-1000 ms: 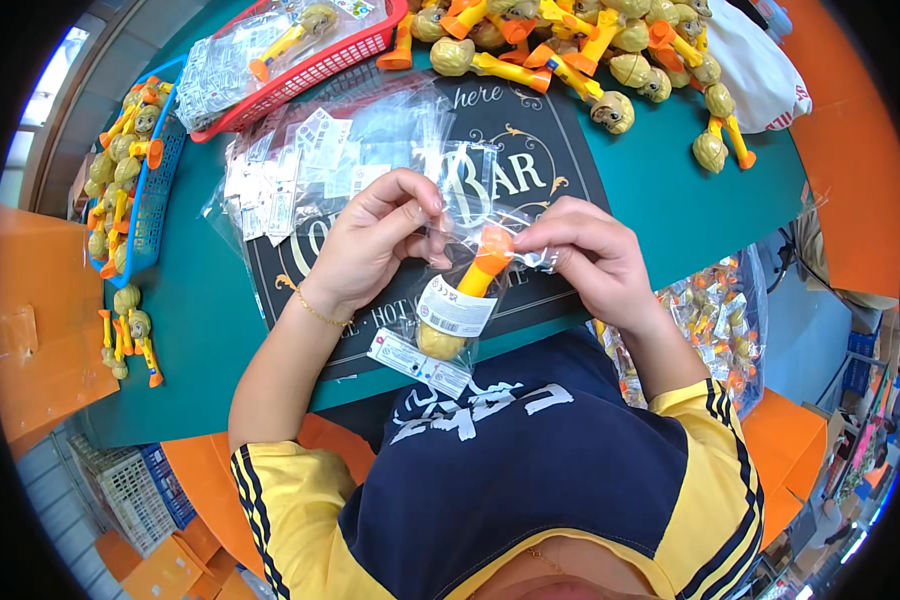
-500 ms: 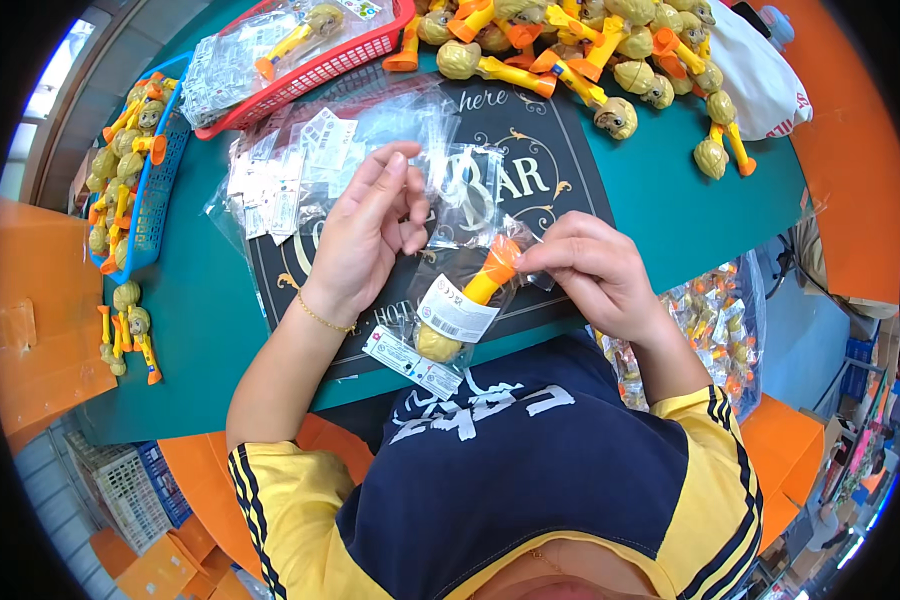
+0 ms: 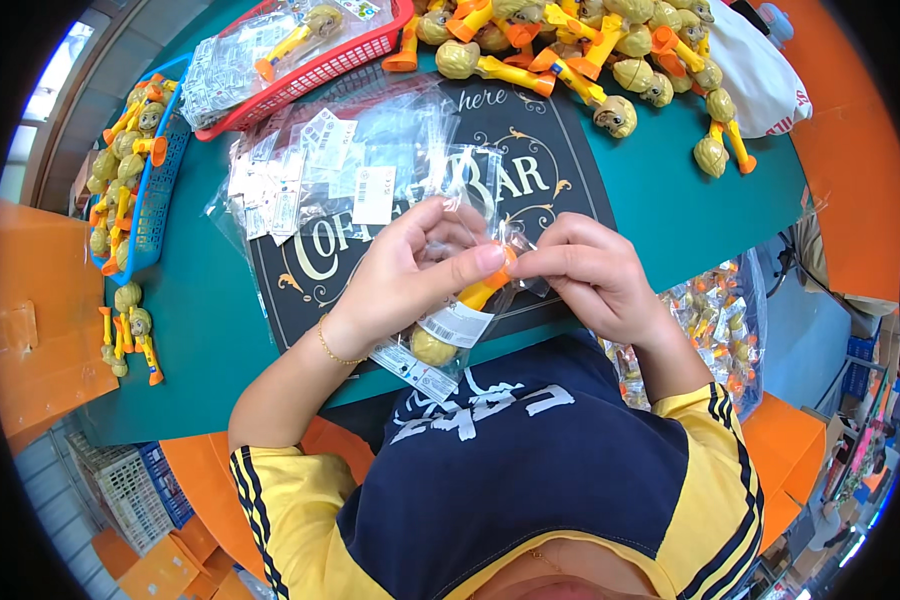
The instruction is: Packaging small yellow toys into clear plastic bags at a workstation.
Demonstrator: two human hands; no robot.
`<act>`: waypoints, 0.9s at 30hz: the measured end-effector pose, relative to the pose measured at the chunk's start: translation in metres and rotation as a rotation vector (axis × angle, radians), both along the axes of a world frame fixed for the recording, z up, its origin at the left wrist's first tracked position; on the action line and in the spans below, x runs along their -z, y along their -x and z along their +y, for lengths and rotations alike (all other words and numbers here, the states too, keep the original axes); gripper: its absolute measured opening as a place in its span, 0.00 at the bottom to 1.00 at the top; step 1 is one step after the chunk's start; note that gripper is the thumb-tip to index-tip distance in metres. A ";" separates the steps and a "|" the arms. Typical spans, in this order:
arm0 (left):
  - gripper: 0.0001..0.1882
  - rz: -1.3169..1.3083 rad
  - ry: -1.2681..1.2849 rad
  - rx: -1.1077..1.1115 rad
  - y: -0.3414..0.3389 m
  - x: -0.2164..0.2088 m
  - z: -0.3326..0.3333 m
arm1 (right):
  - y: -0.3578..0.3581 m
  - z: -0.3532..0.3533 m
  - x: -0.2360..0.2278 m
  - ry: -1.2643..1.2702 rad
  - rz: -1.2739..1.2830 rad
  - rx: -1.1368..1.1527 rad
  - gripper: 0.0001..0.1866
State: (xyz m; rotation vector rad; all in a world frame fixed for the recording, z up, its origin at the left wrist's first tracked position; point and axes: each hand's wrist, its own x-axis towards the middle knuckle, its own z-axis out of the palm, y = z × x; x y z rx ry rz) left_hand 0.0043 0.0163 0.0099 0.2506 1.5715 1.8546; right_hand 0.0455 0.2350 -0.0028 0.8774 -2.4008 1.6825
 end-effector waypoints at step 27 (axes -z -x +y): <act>0.07 0.191 0.073 -0.278 0.008 0.006 -0.010 | 0.004 -0.004 0.002 -0.071 0.159 0.022 0.18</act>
